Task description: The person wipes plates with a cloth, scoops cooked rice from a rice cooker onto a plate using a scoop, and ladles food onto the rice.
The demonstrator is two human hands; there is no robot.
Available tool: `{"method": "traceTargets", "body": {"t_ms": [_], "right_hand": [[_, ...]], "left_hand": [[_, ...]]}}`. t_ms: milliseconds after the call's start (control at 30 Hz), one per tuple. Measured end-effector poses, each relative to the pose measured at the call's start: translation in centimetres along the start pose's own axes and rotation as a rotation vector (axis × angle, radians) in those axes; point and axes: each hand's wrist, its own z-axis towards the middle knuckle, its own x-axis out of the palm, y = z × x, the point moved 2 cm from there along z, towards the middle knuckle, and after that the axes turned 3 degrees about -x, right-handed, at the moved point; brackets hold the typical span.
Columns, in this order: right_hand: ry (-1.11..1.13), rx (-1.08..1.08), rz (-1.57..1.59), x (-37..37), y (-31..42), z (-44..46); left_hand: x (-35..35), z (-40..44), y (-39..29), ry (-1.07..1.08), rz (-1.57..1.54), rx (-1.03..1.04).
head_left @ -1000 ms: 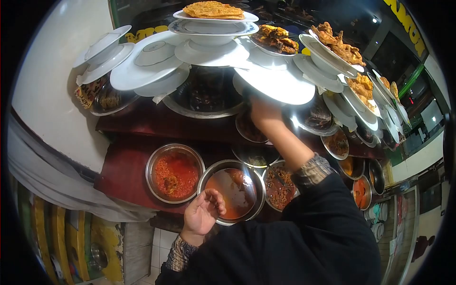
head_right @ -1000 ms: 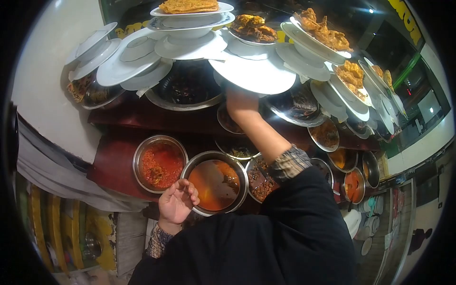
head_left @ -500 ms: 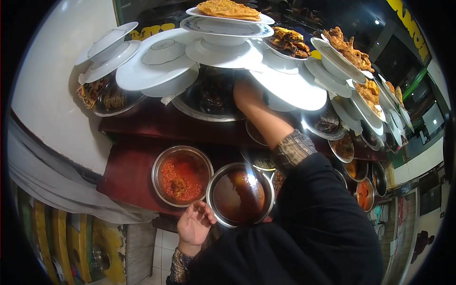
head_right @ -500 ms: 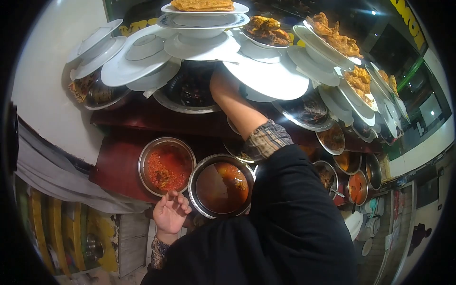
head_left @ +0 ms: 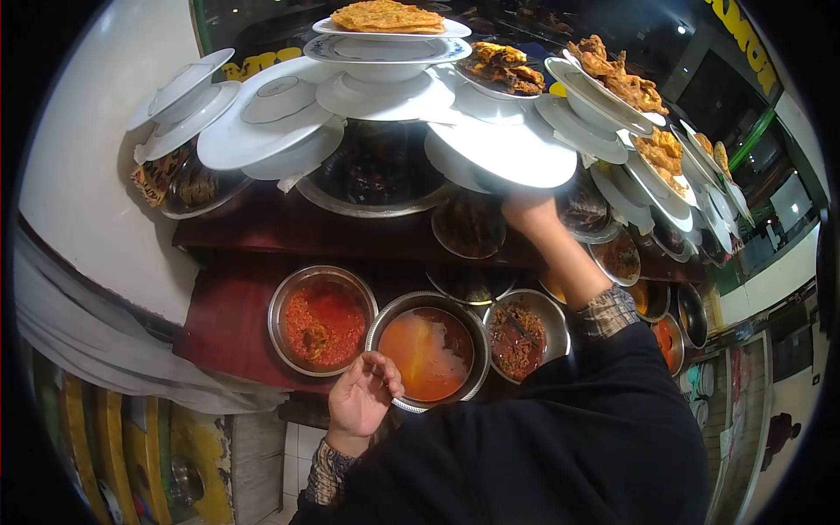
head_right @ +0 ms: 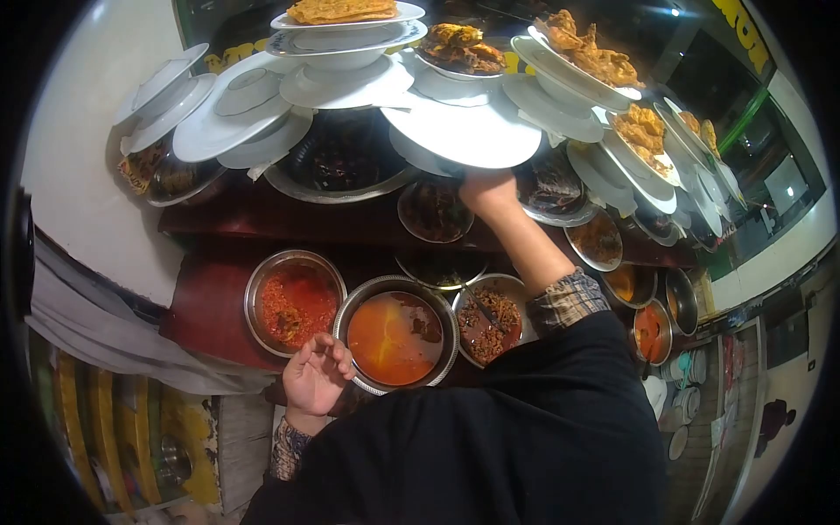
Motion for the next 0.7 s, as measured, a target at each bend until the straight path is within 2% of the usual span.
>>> {"method": "traceTargets", "body": {"t_ms": [67,200,300,333,467,567,667,700], "right_hand": [[0.158,0.117,0.034,0.8,-2.8,-0.4],[0.136,0.062,0.070,-0.2,-2.8,-0.5],[-0.041,-0.055,0.037,0.0,-1.4,0.0],[-0.005,-0.053,0.054,0.2,-0.7,0.1],[-0.262,-0.248,0.053,-1.6,2.6,-0.5],[-0.207,-0.181,0.090,-1.6,1.6,-1.1],[0.049,0.042,0.107,-0.2,-2.1,-1.7],[0.015,0.055,0.057,-0.1,-2.9,-1.9]], "left_hand": [[0.2,-0.1,0.4,0.006,0.001,-0.010],[0.7,-0.2,1.0,0.010,0.010,-0.011],[1.1,-0.2,1.3,0.012,0.023,-0.016],[1.2,-0.2,1.4,0.012,0.025,-0.016],[1.2,-0.1,1.8,0.012,0.030,-0.015],[1.2,-0.1,1.8,0.011,0.033,-0.006],[1.1,0.2,1.8,0.008,0.023,-0.005],[1.1,0.2,1.9,0.004,0.017,-0.006]]}}
